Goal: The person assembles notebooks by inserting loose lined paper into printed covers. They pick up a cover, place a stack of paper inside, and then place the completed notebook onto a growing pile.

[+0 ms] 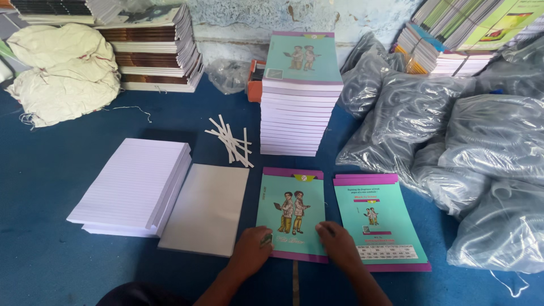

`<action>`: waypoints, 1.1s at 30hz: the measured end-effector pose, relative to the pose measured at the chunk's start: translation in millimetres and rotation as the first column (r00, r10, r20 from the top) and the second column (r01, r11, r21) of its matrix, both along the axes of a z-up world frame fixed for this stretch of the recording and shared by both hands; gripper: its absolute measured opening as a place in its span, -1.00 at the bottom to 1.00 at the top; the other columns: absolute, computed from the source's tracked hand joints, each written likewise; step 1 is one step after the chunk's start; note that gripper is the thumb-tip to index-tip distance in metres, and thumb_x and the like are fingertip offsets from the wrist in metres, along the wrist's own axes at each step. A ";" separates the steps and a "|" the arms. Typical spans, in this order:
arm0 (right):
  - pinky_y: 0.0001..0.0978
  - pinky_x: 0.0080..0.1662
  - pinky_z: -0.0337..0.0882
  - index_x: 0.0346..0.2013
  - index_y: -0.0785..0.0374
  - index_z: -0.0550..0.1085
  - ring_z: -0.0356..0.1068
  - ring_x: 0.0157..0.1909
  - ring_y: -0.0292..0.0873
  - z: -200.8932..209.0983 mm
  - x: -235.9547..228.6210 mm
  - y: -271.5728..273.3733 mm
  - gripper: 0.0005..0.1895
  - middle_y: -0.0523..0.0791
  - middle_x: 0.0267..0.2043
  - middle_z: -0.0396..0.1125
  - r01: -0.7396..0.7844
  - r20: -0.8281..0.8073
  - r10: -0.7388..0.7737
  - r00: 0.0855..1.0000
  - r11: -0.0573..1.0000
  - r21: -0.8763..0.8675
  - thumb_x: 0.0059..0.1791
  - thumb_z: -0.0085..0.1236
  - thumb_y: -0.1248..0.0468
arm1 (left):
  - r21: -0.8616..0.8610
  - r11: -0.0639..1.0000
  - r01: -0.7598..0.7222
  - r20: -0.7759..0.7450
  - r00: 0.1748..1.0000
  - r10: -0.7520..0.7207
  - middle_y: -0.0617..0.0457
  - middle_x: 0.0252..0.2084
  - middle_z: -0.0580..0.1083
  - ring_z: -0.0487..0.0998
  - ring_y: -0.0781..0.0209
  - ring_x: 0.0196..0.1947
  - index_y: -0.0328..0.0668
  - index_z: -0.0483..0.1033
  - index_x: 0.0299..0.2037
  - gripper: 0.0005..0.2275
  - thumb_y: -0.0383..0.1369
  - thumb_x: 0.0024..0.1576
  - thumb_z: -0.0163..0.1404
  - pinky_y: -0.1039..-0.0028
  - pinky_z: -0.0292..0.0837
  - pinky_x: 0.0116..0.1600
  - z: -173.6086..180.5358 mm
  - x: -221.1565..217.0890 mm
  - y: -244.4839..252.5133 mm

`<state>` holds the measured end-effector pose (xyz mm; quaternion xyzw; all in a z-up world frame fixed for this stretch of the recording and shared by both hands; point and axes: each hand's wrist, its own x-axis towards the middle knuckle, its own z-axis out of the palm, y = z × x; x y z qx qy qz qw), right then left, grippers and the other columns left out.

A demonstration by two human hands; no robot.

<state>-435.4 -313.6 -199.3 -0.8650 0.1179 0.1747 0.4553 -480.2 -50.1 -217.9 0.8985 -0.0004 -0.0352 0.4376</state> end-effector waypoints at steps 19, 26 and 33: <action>-0.14 0.22 0.37 0.06 0.27 0.50 0.33 0.19 0.01 -0.9 -22.4 24.0 -0.56 0.03 0.15 0.31 -0.229 0.213 0.322 0.922 0.900 -0.371 -0.05 0.22 0.12 | 0.223 0.968 0.118 0.170 0.973 -0.157 -0.15 0.36 0.31 0.17 -0.11 0.44 -0.24 0.46 0.15 -0.64 -0.42 0.12 0.06 0.19 0.18 0.40 -11.2 -26.4 2.9; -0.14 0.27 0.31 0.10 0.24 0.48 0.25 0.26 -0.01 6.5 -27.2 24.7 -0.55 -0.02 0.22 0.26 -0.255 0.153 0.331 0.931 0.891 -0.376 -0.03 0.20 0.11 | 0.262 0.965 -0.001 0.219 0.974 -0.059 -0.23 0.31 0.31 0.16 -0.21 0.42 -0.24 0.51 0.07 -0.66 -0.33 0.09 0.13 0.07 0.11 0.40 -7.5 -34.2 2.5; -0.14 0.28 0.30 0.12 0.25 0.47 0.23 0.29 -0.01 8.3 -28.2 25.7 -0.53 -0.02 0.24 0.25 -0.256 0.150 0.332 0.931 0.889 -0.381 -0.03 0.21 0.11 | 0.220 0.946 -0.237 0.360 0.921 0.147 -0.13 0.06 0.50 0.45 -0.11 0.15 -0.21 0.58 -0.08 -0.74 -0.34 0.04 0.12 0.12 0.32 0.24 9.0 -26.5 15.1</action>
